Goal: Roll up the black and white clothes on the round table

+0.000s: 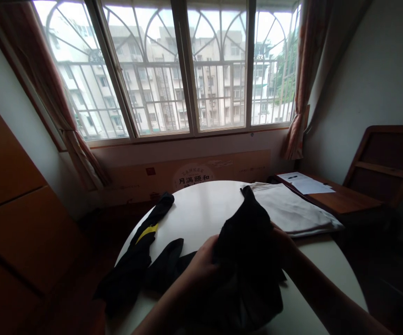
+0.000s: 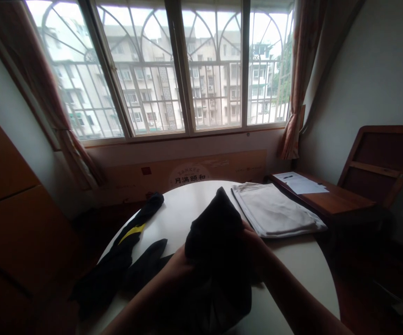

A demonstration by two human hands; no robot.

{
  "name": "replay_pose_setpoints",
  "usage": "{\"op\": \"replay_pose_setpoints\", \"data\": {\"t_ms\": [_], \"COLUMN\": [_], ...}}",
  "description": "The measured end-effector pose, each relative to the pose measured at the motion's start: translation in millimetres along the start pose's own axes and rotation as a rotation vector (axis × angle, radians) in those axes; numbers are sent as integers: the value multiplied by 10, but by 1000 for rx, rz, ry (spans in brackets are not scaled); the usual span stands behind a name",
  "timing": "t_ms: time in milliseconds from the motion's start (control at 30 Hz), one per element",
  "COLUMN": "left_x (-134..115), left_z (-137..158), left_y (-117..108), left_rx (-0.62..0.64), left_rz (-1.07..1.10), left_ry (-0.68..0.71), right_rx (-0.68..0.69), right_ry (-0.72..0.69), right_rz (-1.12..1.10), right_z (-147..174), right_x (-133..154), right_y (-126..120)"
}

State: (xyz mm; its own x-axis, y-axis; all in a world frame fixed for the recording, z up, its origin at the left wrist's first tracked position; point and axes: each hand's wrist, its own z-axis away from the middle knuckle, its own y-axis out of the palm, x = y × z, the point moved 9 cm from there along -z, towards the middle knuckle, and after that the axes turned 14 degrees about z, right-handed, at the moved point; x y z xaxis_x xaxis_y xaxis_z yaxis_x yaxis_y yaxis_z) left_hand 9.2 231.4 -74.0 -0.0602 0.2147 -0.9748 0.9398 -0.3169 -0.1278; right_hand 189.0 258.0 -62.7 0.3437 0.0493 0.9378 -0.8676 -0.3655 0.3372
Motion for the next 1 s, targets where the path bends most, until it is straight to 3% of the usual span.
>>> {"op": "replay_pose_setpoints", "data": {"t_ms": [167, 233, 300, 400, 500, 567, 667, 867, 933, 1000], "left_x": [44, -50, -197, -466, -728, -875, -979, -867, -744, -669], "left_z": [-65, -53, 9, 254, 597, 747, 750, 490, 432, 398], "left_y": [-20, -94, -284, -759, -1169, -1267, -1156, -359, -75, 52], "left_rx": [-55, -120, -267, -606, -904, -990, -894, -384, -193, -90], "left_rz": [95, 232, 367, 451, 251, 81, 46, 248, 245, 191], "left_ry": [7, 14, 55, 230, 422, 516, 565, 336, 224, 207], "right_rx": [202, 161, 1, -185, -134, -50, 71, 422, 448, 407], "right_ry": [86, 78, 32, -39, -49, -59, -104, -287, -279, -267], "right_rz": [-54, -35, -14, 11, 39, 83, 166, 551, 625, 655], "right_z": [85, 58, -19, -128, -184, -156, -55, 136, 119, 56], "right_x": [-5, 29, 98, 216, 285, 315, 317, 23, -144, -235], "right_y": [275, 266, 101, -175, -239, -193, -43, 638, 780, 816]}}
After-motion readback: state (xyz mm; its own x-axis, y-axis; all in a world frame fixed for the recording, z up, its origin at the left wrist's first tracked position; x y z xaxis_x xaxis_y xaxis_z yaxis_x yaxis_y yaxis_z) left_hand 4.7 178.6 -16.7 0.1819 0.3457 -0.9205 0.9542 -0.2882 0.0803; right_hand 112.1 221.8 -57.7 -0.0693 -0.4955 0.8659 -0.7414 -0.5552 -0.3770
